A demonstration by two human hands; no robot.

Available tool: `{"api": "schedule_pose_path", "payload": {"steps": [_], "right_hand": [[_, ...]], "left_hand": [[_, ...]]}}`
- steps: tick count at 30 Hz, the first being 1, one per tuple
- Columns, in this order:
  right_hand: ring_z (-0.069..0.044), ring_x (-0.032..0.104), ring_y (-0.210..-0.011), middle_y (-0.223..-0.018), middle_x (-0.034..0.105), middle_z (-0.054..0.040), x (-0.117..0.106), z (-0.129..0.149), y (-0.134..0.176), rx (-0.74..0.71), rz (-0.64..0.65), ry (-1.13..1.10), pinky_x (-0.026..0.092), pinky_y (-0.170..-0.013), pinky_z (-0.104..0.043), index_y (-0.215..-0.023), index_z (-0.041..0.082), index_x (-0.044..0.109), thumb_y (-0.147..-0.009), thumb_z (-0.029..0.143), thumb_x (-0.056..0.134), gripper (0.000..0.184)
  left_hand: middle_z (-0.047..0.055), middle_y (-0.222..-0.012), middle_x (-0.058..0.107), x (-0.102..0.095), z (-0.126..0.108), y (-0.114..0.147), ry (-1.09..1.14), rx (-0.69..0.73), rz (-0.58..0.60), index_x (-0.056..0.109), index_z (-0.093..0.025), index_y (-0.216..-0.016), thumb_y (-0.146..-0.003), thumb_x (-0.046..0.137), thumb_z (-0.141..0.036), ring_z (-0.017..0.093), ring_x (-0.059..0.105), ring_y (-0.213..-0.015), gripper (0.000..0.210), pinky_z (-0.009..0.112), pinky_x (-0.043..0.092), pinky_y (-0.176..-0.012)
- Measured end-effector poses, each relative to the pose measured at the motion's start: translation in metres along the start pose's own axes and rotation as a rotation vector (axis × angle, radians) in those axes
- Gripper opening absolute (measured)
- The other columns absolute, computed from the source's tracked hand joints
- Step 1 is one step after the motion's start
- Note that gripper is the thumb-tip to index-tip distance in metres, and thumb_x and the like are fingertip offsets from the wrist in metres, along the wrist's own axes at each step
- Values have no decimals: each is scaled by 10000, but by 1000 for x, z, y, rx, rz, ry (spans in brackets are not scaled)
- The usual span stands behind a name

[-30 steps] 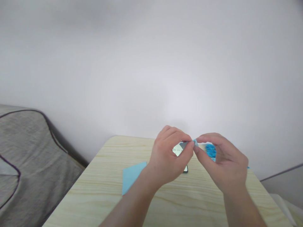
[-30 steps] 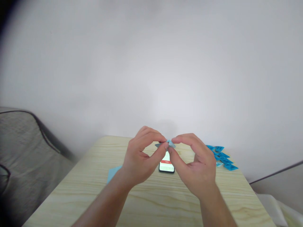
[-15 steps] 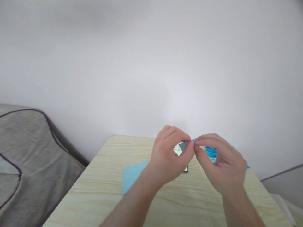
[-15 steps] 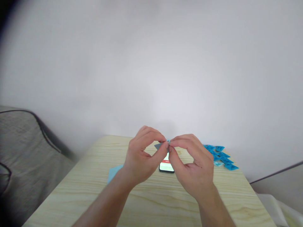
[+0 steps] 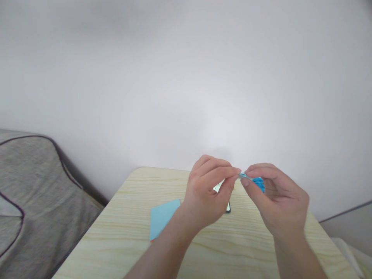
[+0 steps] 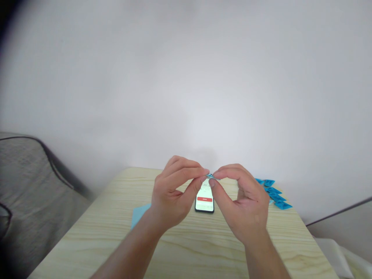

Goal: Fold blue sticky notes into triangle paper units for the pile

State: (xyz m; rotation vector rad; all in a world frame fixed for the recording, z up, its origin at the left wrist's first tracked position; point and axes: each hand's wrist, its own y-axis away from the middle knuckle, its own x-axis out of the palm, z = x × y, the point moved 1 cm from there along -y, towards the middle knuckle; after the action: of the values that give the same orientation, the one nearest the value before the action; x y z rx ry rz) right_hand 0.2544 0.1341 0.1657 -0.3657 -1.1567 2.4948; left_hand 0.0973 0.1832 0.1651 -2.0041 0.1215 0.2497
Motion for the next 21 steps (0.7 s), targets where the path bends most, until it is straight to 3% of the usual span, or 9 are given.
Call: {"api": "schedule_pose_path", "payload": {"steps": [12, 21], "right_hand": [[-218, 626, -854, -922, 662, -52, -2, 3, -2, -15, 68, 23, 489, -740, -395, -924, 228, 713, -828, 72, 711, 183], [-223, 637, -835, -894, 672, -44, 0, 5, -3, -85, 22, 81, 496, -706, -392, -890, 251, 715, -819, 93, 722, 174]], "left_hand": [[56, -1015, 719, 2, 0, 4, 64, 23, -17, 739, -230, -1090, -885, 660, -63, 149, 672, -933, 276, 287, 577, -811], [69, -997, 714, -1, -3, 3, 62, -1, 11, 708, -206, -1060, -883, 632, -47, 167, 668, -941, 250, 316, 585, -837]]}}
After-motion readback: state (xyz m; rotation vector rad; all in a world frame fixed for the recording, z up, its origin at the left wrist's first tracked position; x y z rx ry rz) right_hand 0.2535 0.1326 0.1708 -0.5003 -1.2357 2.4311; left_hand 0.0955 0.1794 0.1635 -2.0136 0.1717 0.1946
